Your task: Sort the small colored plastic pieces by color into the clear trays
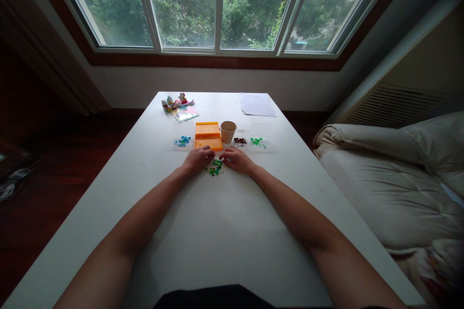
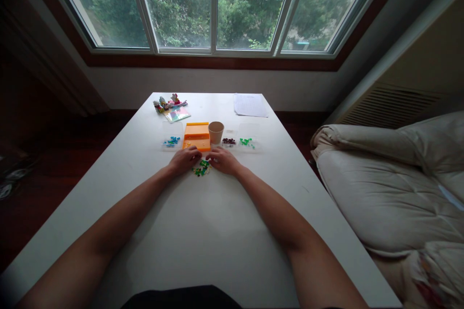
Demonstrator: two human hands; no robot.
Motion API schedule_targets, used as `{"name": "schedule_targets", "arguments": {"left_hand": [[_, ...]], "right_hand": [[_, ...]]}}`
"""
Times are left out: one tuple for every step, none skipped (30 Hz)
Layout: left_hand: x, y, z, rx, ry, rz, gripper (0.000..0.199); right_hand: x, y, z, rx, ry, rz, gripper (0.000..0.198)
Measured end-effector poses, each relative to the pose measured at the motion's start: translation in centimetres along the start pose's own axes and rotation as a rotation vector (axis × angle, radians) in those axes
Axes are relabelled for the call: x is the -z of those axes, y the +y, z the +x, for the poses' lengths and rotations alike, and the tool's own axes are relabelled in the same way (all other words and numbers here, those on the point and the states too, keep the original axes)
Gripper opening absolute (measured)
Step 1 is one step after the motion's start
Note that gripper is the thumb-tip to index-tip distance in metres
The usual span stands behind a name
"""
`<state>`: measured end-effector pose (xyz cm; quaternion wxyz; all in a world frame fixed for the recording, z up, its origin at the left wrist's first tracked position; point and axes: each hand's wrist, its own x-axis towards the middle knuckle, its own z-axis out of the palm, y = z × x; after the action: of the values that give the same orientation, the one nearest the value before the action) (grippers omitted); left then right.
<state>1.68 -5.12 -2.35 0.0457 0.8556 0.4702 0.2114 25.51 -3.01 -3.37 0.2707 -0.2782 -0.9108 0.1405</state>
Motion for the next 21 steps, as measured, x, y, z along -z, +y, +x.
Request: {"name": "schedule_targets", "arguments": {"left_hand": [[0.1,0.1,0.0,0.011,0.024,0.007,0.021],[0.2,0.1,0.0,0.026,0.056,0.015,0.022],[0.3,0.1,0.0,0.042,0.092,0.021,0.023],[0.5,0.1,-0.1,0.060,0.126,0.025,0.024],[0.6,0.1,-0.1,0.081,0.156,0.025,0.024],[0.8,0.0,-0.1,0.107,0.184,0.021,0.024],[1.0,-0.1,-0.2,0.138,0.210,0.015,0.023],[1.2,-0.3,-0.2,0.173,0.237,0.010,0.023],[1.4,-0.6,-0.2,0.210,0.267,0.008,0.022],[1.6,-1.0,-0.2,0.245,0.300,0.011,0.022],[1.8,-1.4,-0.2,0.275,0.335,0.019,0.021],[1.9,-2.0,-0.3,0.304,0.371,0.036,0.020],[2.1,-2.5,-0.3,0.344,0.409,0.061,0.020],[2.3,-3.2,-0.3,0.390,0.444,0.086,0.020],[2.6,-3.8,-0.4,0.442,0.471,0.103,0.020],[2.7,-4.4,-0.4,0.498,0.495,0.115,0.021],[2.9,-5.1,-0.5,0.552,0.514,0.121,0.022],[3.1,-5.6,-0.6,0.604,0.534,0.124,0.023],[3.2,-6.2,-0.7,0.655,0.554,0.128,0.024],[3.3,-6.6,-0.8,0.694,0.567,0.133,0.024],[3.3,-7.0,-0.9,0.727,0.577,0.135,0.025]], "right_hand": [[0.0,0.0,0.0,-0.001,-0.002,-0.004,0.018],[0.0,0.0,0.0,0.000,-0.006,-0.008,0.018],[0.1,0.0,0.0,0.005,-0.013,-0.013,0.019],[0.1,0.0,0.0,0.012,-0.022,-0.019,0.020],[0.2,0.0,0.1,0.021,-0.034,-0.025,0.021],[0.2,0.0,0.1,0.032,-0.047,-0.031,0.023],[0.3,0.0,0.1,0.042,-0.058,-0.035,0.024],[0.4,0.0,0.1,0.051,-0.066,-0.038,0.025],[0.4,0.0,0.1,0.058,-0.072,-0.042,0.026],[0.4,0.0,0.1,0.063,-0.077,-0.046,0.028],[0.4,0.0,0.1,0.065,-0.079,-0.051,0.029],[0.4,0.0,0.1,0.065,-0.078,-0.056,0.030],[0.4,0.0,0.1,0.064,-0.077,-0.061,0.031],[0.3,-0.1,0.1,0.063,-0.075,-0.066,0.032],[0.3,-0.1,0.1,0.061,-0.072,-0.069,0.032],[0.3,-0.2,0.1,0.059,-0.067,-0.071,0.033],[0.3,-0.2,0.1,0.061,-0.064,-0.073,0.033],[0.3,-0.2,0.1,0.064,-0.063,-0.074,0.033],[0.3,-0.2,0.1,0.066,-0.062,-0.074,0.033],[0.2,-0.2,0.1,0.065,-0.059,-0.076,0.033],[0.2,-0.1,0.1,0.061,-0.056,-0.078,0.032]]}}
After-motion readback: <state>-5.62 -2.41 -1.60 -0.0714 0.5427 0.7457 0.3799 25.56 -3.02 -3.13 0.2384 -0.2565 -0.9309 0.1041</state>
